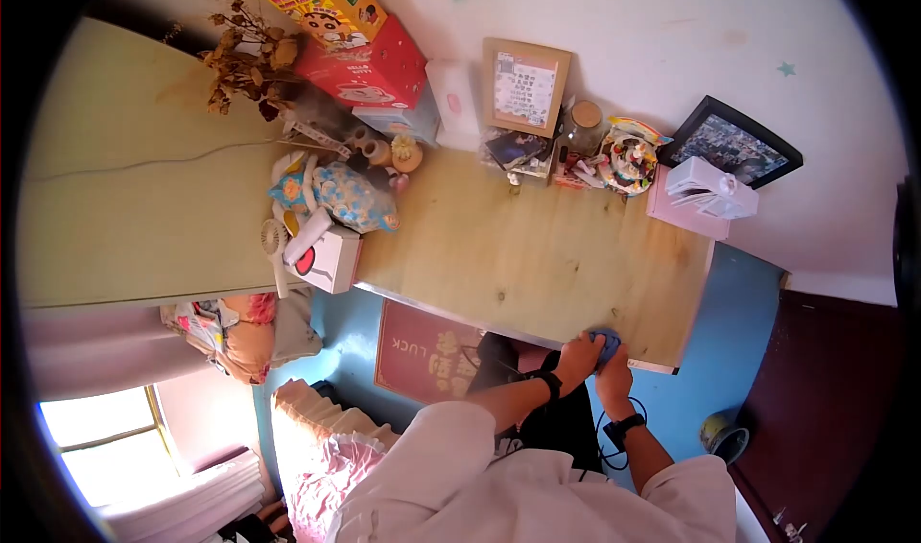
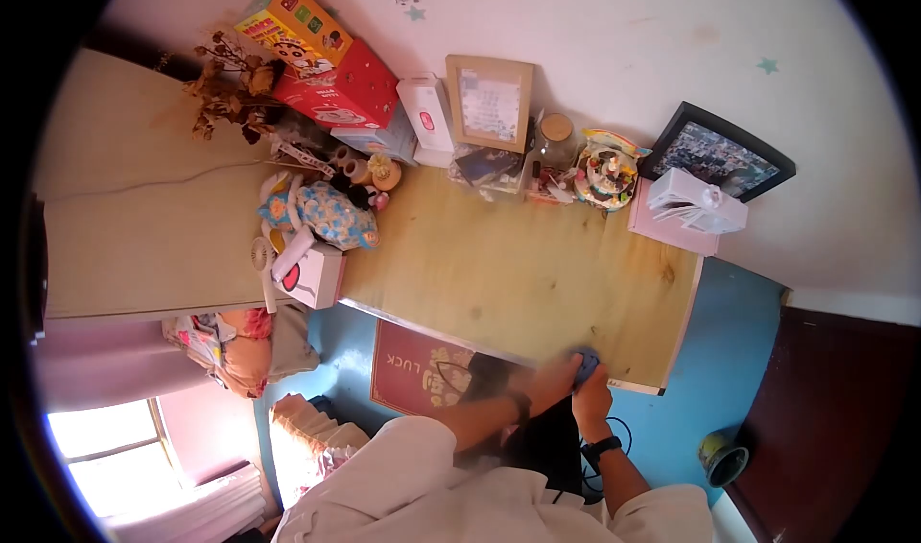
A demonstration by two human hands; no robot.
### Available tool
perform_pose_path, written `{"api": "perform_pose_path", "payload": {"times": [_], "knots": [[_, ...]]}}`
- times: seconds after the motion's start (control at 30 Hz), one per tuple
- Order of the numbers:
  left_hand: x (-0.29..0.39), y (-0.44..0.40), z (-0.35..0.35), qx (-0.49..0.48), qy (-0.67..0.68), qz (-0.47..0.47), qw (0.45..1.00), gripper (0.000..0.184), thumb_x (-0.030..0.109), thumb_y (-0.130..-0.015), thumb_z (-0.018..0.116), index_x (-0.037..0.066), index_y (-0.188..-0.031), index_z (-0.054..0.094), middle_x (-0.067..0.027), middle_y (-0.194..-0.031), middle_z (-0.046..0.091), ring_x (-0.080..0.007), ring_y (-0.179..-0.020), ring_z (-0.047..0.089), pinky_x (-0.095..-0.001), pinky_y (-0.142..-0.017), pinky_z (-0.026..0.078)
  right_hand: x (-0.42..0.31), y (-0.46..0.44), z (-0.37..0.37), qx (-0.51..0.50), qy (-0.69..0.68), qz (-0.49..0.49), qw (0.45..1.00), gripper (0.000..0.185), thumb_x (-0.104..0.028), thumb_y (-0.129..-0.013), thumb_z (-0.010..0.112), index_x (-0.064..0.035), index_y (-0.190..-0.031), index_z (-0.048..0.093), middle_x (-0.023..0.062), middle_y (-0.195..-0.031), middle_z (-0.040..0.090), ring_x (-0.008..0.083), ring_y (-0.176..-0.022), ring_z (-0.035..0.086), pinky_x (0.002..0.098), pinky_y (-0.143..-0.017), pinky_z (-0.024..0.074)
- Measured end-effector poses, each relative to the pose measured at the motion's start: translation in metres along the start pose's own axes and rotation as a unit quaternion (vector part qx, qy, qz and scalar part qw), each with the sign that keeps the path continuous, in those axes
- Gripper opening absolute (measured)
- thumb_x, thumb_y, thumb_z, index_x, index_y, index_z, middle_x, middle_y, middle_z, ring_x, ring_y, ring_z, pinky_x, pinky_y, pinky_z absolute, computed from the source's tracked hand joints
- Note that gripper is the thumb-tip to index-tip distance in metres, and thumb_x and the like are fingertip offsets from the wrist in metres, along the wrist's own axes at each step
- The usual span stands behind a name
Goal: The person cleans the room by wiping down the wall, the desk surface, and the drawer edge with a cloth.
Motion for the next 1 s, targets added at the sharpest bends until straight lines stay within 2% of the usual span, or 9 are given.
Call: {"api": "perform_pose_path", "payload": {"times": [0.1,0.23,0.3,0.4,0.5,0.67,0.73,0.87,1.0], "knots": [[-0.013,0.008,-0.016,0.017,-0.019,-0.004,1.000,0.031,0.020,-0.082,0.061,0.006,-0.103,0.044,-0.0212,-0.093,0.055,-0.0349,-0.069,0.065,-0.0417,-0.055,0.054,-0.024,0.002,0.004,0.038,0.011,-0.019,0.999,0.047,-0.022,-0.078,0.067,-0.0058,-0.111,0.037,0.0226,-0.101,0.058,0.0452,-0.084,0.060,0.0539,-0.065,0.0474],[-0.042,0.023,-0.058,-0.047,0.040,-0.070,0.996,0.035,0.020,-0.081,0.064,0.006,-0.103,0.041,-0.0214,-0.093,0.055,-0.0351,-0.068,0.065,-0.0421,-0.055,0.054,-0.063,0.007,0.020,0.025,0.018,-0.023,0.999,0.051,-0.023,-0.077,0.069,-0.0055,-0.113,0.037,0.0229,-0.102,0.058,0.0447,-0.084,0.060,0.0534,-0.066,0.0484],[-0.053,0.031,-0.067,-0.038,-0.043,-0.020,0.998,0.037,0.020,-0.080,0.065,0.006,-0.103,0.039,-0.0215,-0.093,0.055,-0.0352,-0.069,0.065,-0.0422,-0.055,0.054,-0.083,0.010,0.032,0.010,0.024,-0.015,1.000,0.055,-0.022,-0.076,0.071,-0.0052,-0.115,0.037,0.0231,-0.102,0.058,0.0444,-0.084,0.061,0.0532,-0.066,0.0488],[-0.084,0.043,-0.076,-0.053,-0.048,-0.060,0.996,0.025,0.021,-0.087,0.056,0.001,-0.099,0.050,-0.0198,-0.087,0.062,-0.0378,-0.077,0.065,-0.0447,-0.065,0.053,-0.110,0.011,0.054,0.000,0.058,-0.026,0.998,0.055,-0.034,-0.081,0.067,-0.0052,-0.117,0.038,0.0229,-0.101,0.059,0.0435,-0.084,0.062,0.0522,-0.067,0.0497],[-0.128,0.057,-0.076,-0.022,-0.075,-0.098,0.992,0.040,0.019,-0.079,0.065,0.005,-0.105,0.038,-0.0217,-0.094,0.056,-0.0343,-0.070,0.066,-0.0410,-0.057,0.055,-0.157,0.017,0.066,0.000,0.008,-0.034,0.999,0.048,-0.027,-0.079,0.064,-0.0059,-0.113,0.038,0.0233,-0.089,0.064,0.0453,-0.078,0.062,0.0542,-0.065,0.0472],[-0.210,0.105,-0.147,-0.056,-0.139,-0.190,0.970,0.032,0.016,-0.086,0.056,0.004,-0.110,0.040,-0.0241,-0.103,0.057,-0.0357,-0.079,0.068,-0.0416,-0.061,0.056,-0.248,0.020,0.131,0.008,0.049,-0.145,0.988,0.042,-0.032,-0.080,0.063,-0.0060,-0.105,0.042,0.0240,-0.091,0.063,0.0452,-0.077,0.062,0.0545,-0.067,0.0483],[-0.247,0.131,-0.182,-0.076,-0.129,-0.243,0.959,0.030,0.016,-0.088,0.053,0.004,-0.112,0.040,-0.0250,-0.105,0.057,-0.0366,-0.080,0.068,-0.0431,-0.062,0.056,-0.298,0.030,0.150,-0.021,-0.002,-0.192,0.981,0.038,-0.033,-0.082,0.060,-0.0054,-0.102,0.043,0.0234,-0.089,0.063,0.0444,-0.076,0.063,0.0545,-0.067,0.0483],[-0.318,0.179,-0.223,0.000,-0.133,-0.308,0.942,0.041,0.023,-0.086,0.057,0.004,-0.117,0.039,-0.0213,-0.104,0.058,-0.0372,-0.080,0.067,-0.0461,-0.059,0.055,-0.351,0.027,0.233,-0.015,0.011,-0.244,0.970,0.036,-0.028,-0.083,0.060,-0.0048,-0.104,0.042,0.0221,-0.087,0.062,0.0435,-0.076,0.062,0.0528,-0.066,0.0489],[-0.337,0.195,-0.252,0.067,-0.121,-0.315,0.939,0.051,0.032,-0.080,0.064,0.004,-0.115,0.040,-0.0192,-0.101,0.058,-0.0376,-0.077,0.066,-0.0458,-0.058,0.055,-0.395,0.043,0.225,-0.015,-0.015,-0.301,0.953,0.044,-0.023,-0.077,0.069,-0.0047,-0.106,0.041,0.0211,-0.089,0.063,0.0425,-0.081,0.062,0.0514,-0.067,0.0493]]}}
Point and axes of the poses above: each hand's wrist, its own y-axis away from the middle knuckle, its own z-axis out of the palm, x = y × z, the point moved 9 cm from there along -y, towards the middle knuckle
